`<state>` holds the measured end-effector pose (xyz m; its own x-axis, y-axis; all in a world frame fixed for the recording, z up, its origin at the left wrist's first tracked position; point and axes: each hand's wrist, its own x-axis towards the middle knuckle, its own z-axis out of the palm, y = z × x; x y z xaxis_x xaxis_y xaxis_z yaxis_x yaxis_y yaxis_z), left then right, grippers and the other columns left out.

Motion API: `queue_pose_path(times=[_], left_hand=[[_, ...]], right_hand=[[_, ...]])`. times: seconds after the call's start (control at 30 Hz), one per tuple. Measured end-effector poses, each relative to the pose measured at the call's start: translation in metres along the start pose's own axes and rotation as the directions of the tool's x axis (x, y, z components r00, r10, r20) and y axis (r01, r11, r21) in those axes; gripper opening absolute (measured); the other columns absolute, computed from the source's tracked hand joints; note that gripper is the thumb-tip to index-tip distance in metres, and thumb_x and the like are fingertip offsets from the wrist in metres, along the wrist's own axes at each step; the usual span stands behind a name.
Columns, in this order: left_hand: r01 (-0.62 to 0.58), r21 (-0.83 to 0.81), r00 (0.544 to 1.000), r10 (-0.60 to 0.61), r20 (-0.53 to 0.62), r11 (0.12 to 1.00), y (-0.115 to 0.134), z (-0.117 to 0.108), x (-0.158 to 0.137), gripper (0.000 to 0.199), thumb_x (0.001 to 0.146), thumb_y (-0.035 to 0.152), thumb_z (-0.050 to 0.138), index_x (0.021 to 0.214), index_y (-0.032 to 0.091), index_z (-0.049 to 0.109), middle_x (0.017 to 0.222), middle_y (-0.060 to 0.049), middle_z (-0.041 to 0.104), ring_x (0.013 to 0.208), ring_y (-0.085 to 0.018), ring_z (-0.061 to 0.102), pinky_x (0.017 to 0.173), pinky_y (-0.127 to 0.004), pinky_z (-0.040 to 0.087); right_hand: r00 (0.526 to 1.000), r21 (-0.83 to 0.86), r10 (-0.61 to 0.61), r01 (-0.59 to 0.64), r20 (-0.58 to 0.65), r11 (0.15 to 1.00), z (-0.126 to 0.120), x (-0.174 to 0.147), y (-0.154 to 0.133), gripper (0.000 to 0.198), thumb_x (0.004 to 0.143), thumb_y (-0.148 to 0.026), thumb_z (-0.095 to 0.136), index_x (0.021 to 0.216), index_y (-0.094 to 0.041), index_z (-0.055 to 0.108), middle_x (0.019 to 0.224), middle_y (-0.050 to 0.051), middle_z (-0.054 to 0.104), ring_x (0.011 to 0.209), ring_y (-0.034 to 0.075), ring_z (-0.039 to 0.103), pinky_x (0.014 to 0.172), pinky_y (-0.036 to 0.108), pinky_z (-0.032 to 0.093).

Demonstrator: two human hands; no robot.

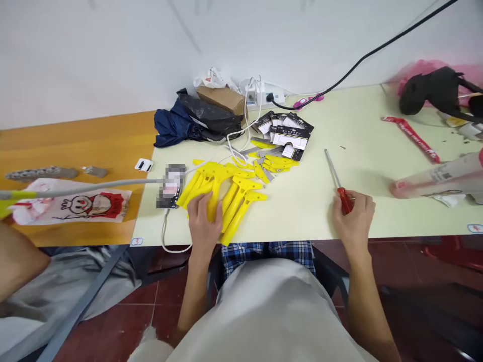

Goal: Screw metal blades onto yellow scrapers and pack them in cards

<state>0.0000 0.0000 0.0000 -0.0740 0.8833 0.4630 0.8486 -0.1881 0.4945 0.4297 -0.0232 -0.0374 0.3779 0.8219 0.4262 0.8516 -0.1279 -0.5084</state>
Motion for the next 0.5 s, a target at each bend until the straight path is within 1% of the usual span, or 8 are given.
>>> queue_pose_path(times=[0.1, 0.23, 0.3, 0.4, 0.47, 0.5], left_hand=[[0.053, 0.030, 0.994, -0.056, 0.094, 0.998, -0.005, 0.004, 0.017, 0.039, 0.112, 0.040, 0.064, 0.146, 0.021, 0.066, 0.138, -0.019, 0.068, 0.129, -0.033, 0.068, 0.116, -0.052, 0.058], [0.043, 0.046, 0.989, -0.049, 0.138, 0.998, -0.011, 0.011, 0.029, 0.042, 0.111, 0.038, 0.060, 0.148, 0.020, 0.065, 0.133, -0.019, 0.071, 0.131, -0.034, 0.068, 0.120, -0.055, 0.056], [0.042, 0.020, 0.993, -0.044, 0.108, 0.999, -0.007, 0.011, 0.031, 0.044, 0.111, 0.039, 0.057, 0.149, 0.018, 0.064, 0.138, -0.020, 0.070, 0.136, -0.035, 0.066, 0.122, -0.055, 0.055], [0.024, -0.022, 1.000, -0.024, 0.003, 0.999, 0.007, 0.003, 0.034, 0.042, 0.112, 0.040, 0.058, 0.147, 0.018, 0.065, 0.141, -0.022, 0.068, 0.139, -0.034, 0.065, 0.124, -0.055, 0.054], [-0.006, -0.057, 0.999, 0.004, -0.041, 0.998, 0.022, -0.006, 0.033, 0.039, 0.111, 0.039, 0.062, 0.144, 0.019, 0.067, 0.138, -0.020, 0.070, 0.135, -0.033, 0.068, 0.119, -0.053, 0.057], [-0.018, -0.084, 0.999, 0.014, -0.045, 0.996, 0.031, -0.010, 0.031, 0.038, 0.110, 0.039, 0.065, 0.143, 0.020, 0.067, 0.135, -0.019, 0.072, 0.131, -0.032, 0.069, 0.115, -0.051, 0.059]], right_hand=[[1.000, -0.015, 0.013, -0.013, -0.004, 1.000, 0.001, 0.000, 0.002, 0.037, 0.102, -0.041, 0.068, 0.129, -0.016, 0.071, 0.126, 0.022, 0.071, 0.115, 0.039, 0.061, 0.109, 0.068, 0.051], [0.999, -0.052, 0.051, -0.051, -0.014, 0.997, 0.001, -0.001, 0.002, 0.039, 0.102, -0.046, 0.069, 0.125, -0.015, 0.076, 0.126, 0.023, 0.070, 0.113, 0.041, 0.059, 0.106, 0.068, 0.049], [0.997, -0.066, 0.071, -0.072, -0.014, 0.995, 0.000, -0.002, 0.000, 0.040, 0.103, -0.048, 0.068, 0.124, -0.016, 0.077, 0.130, 0.024, 0.069, 0.116, 0.042, 0.057, 0.105, 0.069, 0.048], [0.996, -0.079, 0.089, -0.089, -0.003, 0.993, 0.000, -0.003, -0.002, 0.040, 0.104, -0.049, 0.067, 0.126, -0.017, 0.076, 0.134, 0.024, 0.067, 0.119, 0.042, 0.056, 0.106, 0.069, 0.047], [0.995, -0.086, 0.096, -0.095, 0.003, 0.992, 0.000, -0.004, -0.002, 0.040, 0.104, -0.049, 0.067, 0.127, -0.017, 0.076, 0.136, 0.025, 0.067, 0.121, 0.042, 0.055, 0.107, 0.068, 0.046], [0.995, -0.089, 0.099, -0.098, 0.005, 0.991, 0.000, -0.004, -0.002, 0.040, 0.104, -0.049, 0.067, 0.127, -0.017, 0.076, 0.136, 0.025, 0.067, 0.122, 0.043, 0.055, 0.107, 0.068, 0.047]])
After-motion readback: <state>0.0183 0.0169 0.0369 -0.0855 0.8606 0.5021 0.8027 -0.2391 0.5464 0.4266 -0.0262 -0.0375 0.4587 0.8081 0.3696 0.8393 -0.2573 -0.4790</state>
